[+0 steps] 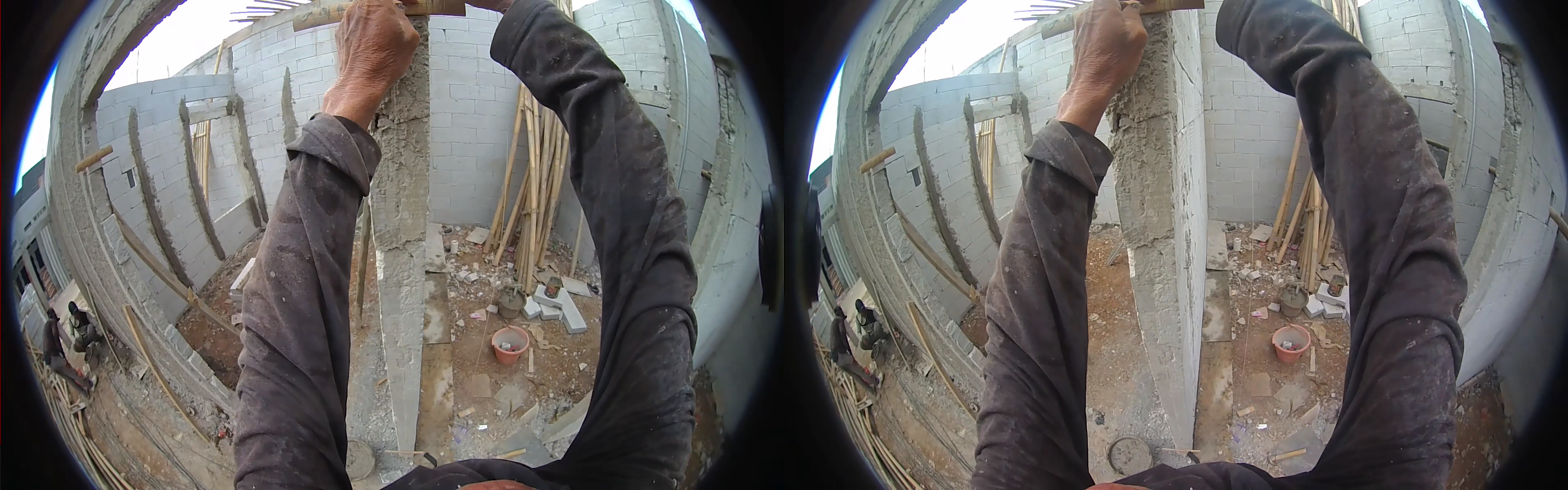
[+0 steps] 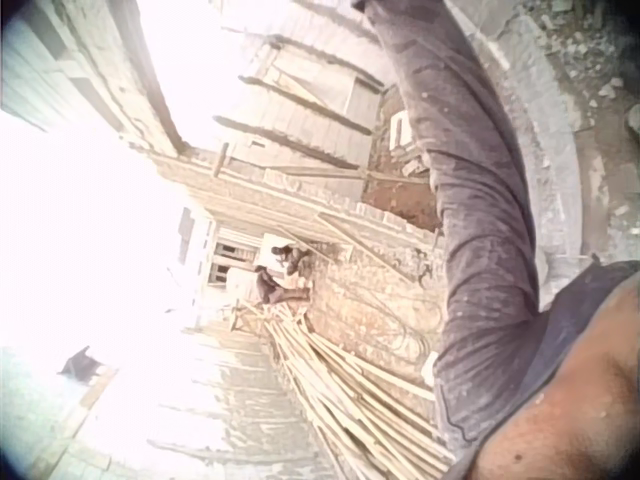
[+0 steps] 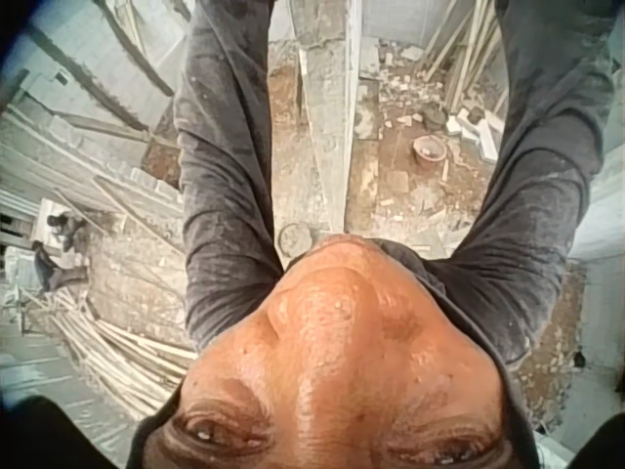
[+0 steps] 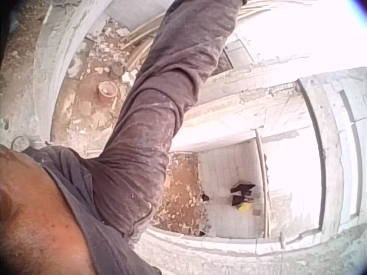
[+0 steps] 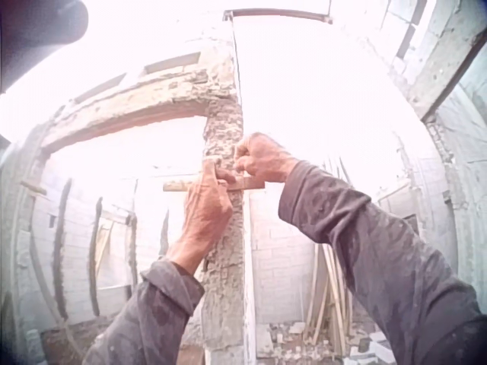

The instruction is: The person attaches a string line to a corner of a brick wall using a nail and a hammer, then adjusts the tension and position of the string across the wall structure.

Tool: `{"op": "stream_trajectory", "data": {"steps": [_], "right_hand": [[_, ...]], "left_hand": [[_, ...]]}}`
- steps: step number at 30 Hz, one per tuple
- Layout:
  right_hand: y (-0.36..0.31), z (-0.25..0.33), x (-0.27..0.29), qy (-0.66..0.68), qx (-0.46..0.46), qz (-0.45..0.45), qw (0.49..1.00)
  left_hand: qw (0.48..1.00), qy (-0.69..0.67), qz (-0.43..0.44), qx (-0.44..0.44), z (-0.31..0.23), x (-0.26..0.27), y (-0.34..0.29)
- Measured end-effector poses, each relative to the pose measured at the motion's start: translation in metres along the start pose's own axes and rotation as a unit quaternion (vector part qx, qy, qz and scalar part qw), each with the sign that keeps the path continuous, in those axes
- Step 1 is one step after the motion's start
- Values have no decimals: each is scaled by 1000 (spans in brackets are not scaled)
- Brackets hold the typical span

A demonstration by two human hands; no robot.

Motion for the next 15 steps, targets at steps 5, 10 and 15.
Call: {"op": "stream_trajectory", "data": {"steps": [5,10,15], "right_hand": [[-27,41,5,-168,187,6,968],[-75,55,25,-114,-127,-112,979],[-133,84,15,-103,-87,-239,962]], "left_hand": [[1000,-14,5,15,-2,-2,1],[1000,-18,-14,16,-1,11,0],[996,-67,30,59,-8,14,3]]}}
Point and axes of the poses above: each hand's wrist, its own y-axis towards the middle knuckle, its own x-axis out of the back of the hand, z = x × y, the point moved 9 cm from there along y, towards the middle knuckle, and after that the axes turned 11 degrees about -z, right-handed, at the moved point
